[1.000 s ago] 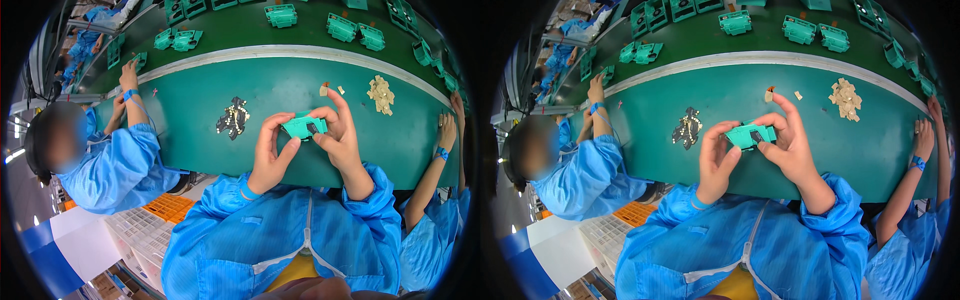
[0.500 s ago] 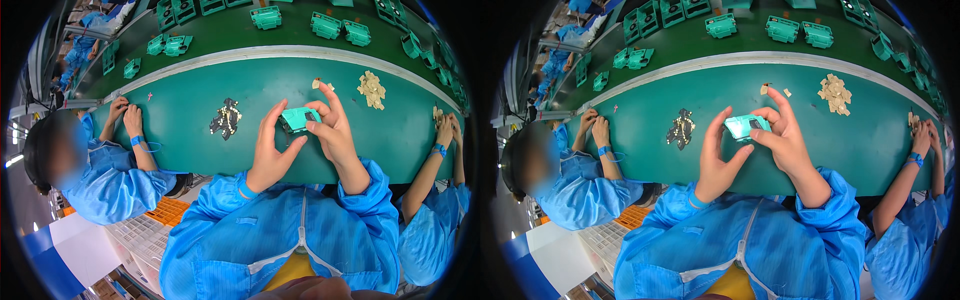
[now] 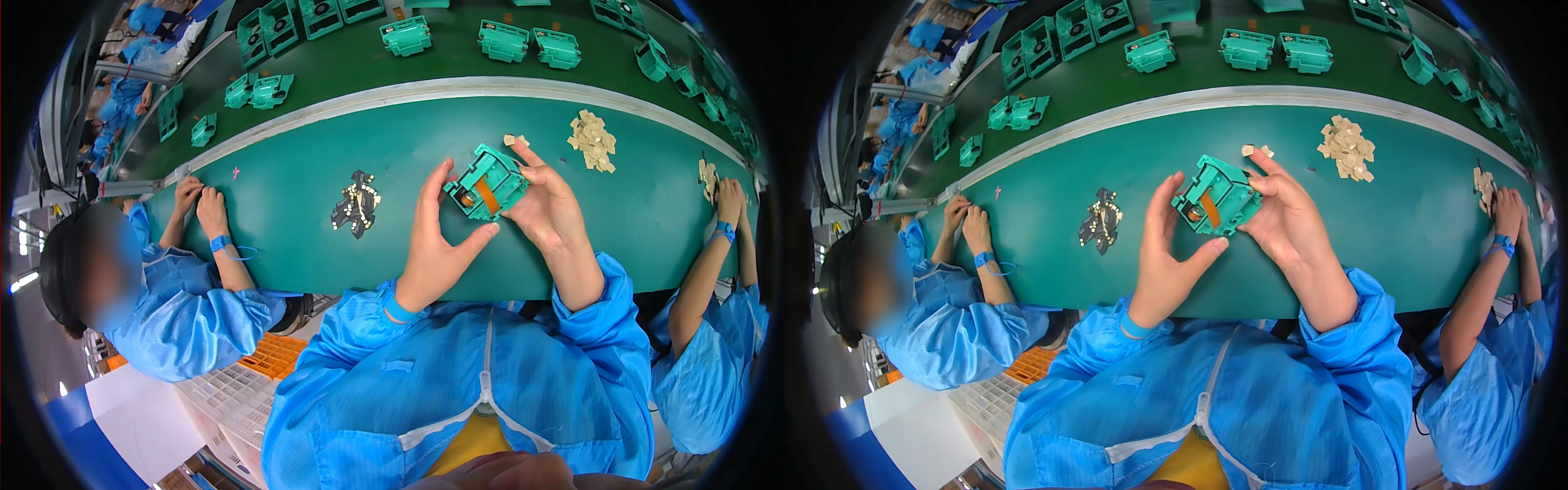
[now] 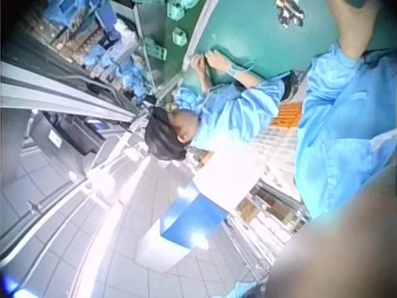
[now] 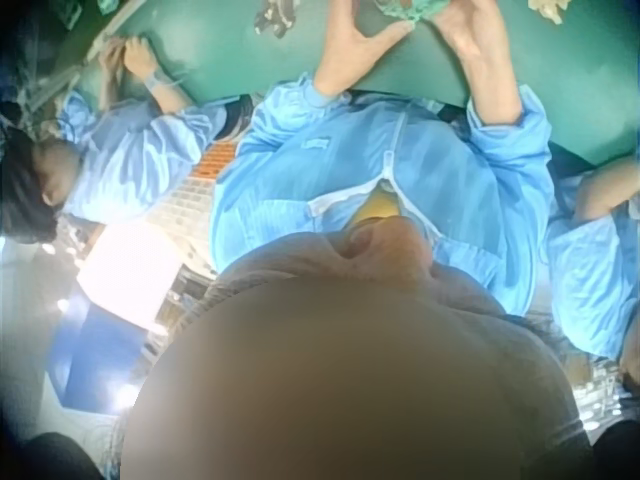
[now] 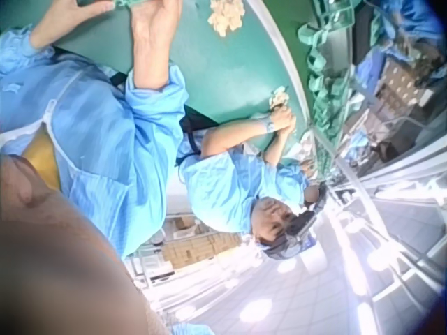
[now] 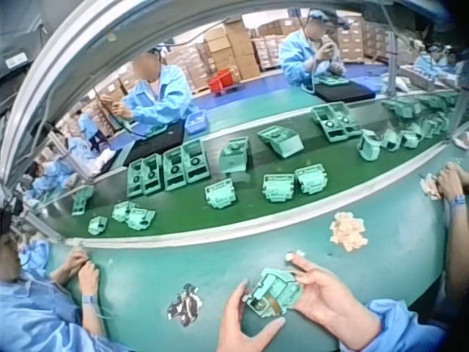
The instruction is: The person assembles components into a green plastic electronics housing by hand, inserting a circuit board, connectors, screws, and small metal components.
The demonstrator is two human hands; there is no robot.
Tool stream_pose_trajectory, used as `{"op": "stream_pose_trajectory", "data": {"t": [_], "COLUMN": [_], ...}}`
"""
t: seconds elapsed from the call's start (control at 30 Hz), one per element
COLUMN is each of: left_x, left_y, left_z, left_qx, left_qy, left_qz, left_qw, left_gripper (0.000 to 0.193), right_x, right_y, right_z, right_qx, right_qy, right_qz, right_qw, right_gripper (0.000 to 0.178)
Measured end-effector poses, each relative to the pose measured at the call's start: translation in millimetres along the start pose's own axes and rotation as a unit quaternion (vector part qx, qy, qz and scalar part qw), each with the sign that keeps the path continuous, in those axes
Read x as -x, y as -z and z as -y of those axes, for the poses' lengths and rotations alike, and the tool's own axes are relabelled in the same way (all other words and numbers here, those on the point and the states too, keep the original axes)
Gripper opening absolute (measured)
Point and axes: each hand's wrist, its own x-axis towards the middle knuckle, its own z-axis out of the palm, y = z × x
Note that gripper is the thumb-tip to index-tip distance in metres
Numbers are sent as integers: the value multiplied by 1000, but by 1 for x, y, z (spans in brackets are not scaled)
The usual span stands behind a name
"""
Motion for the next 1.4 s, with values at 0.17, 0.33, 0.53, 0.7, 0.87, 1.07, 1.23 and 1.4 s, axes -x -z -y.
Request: {"op": "stream_pose_trajectory", "data": {"t": [0.17, 0.33, 0.53, 0.7, 0.87, 1.07, 1.23, 1.4], "left_x": [-2, -6, -5, -5, -6, -1, 5, 8], "left_y": [-6, -4, -1, 4, 5, 4, 7, 9], "left_z": [5, 1, 12, 9, 4, -6, -7, -7], "left_qx": [206, 278, 293, 390, 345, 267, 212, 120], "left_qy": [92, 117, 121, 206, 169, 71, 28, -39], "left_qz": [-19, -48, -43, -20, -34, -56, -60, -59], "left_qw": [974, 952, 947, 897, 922, 960, 975, 990], "left_gripper": [77, 74, 71, 72, 66, 68, 67, 71], "right_x": [-3, -2, 1, 9, 12, 12, 9, 6], "right_y": [-2, 0, -5, -5, -13, -14, -13, -6], "right_z": [-5, -3, -8, -13, -15, -13, -10, -8], "right_qx": [32, -22, 67, 192, 244, 137, 43, 31], "right_qy": [5, -33, 27, 122, 123, 63, 27, 12], "right_qz": [-6, 14, 17, 36, 28, 18, 104, 138], "right_qw": [999, 999, 997, 973, 962, 988, 993, 990], "right_gripper": [41, 42, 58, 80, 85, 83, 84, 86]}}
